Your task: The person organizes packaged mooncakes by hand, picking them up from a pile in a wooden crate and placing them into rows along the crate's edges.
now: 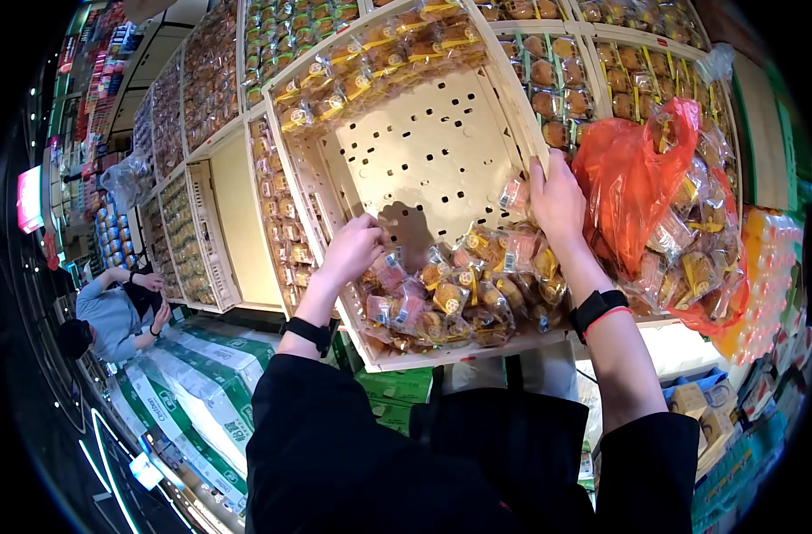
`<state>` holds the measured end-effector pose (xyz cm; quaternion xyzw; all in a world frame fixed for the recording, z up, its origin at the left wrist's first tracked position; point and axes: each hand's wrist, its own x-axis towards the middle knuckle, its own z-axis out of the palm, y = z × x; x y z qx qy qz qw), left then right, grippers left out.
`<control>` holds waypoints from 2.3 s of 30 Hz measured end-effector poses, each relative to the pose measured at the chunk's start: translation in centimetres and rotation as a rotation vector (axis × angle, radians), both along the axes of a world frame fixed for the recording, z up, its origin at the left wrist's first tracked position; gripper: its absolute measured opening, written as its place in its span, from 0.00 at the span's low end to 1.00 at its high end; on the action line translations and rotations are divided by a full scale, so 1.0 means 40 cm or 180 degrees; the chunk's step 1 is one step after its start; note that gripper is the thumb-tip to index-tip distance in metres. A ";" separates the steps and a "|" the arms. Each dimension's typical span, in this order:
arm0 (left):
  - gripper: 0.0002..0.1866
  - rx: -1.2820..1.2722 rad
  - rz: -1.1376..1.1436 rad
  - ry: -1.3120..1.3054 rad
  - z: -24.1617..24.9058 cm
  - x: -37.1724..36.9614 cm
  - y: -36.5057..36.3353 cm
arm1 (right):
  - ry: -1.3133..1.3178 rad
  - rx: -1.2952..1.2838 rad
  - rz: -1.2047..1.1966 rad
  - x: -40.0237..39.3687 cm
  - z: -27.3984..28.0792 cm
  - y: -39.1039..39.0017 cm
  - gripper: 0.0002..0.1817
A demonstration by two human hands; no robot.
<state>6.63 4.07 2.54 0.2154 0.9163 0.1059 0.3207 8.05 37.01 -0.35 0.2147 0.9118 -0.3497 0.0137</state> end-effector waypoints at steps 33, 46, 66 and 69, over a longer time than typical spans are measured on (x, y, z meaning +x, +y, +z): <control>0.39 0.2452 0.1741 -0.0440 -0.136 -0.108 0.339 | 0.0021 0.0037 0.0053 0.002 -0.004 0.002 0.16; 0.29 0.0598 -0.0216 0.1621 -0.125 -0.146 0.275 | 0.0019 -0.0083 0.0063 0.001 0.003 0.004 0.17; 0.33 0.0051 0.0961 0.2501 0.016 -0.397 0.049 | -0.0104 -0.0021 0.0072 -0.003 0.001 0.006 0.15; 0.34 -0.0239 0.0967 0.2470 0.004 -0.377 0.058 | -0.0009 0.0014 0.0094 0.003 0.001 0.006 0.15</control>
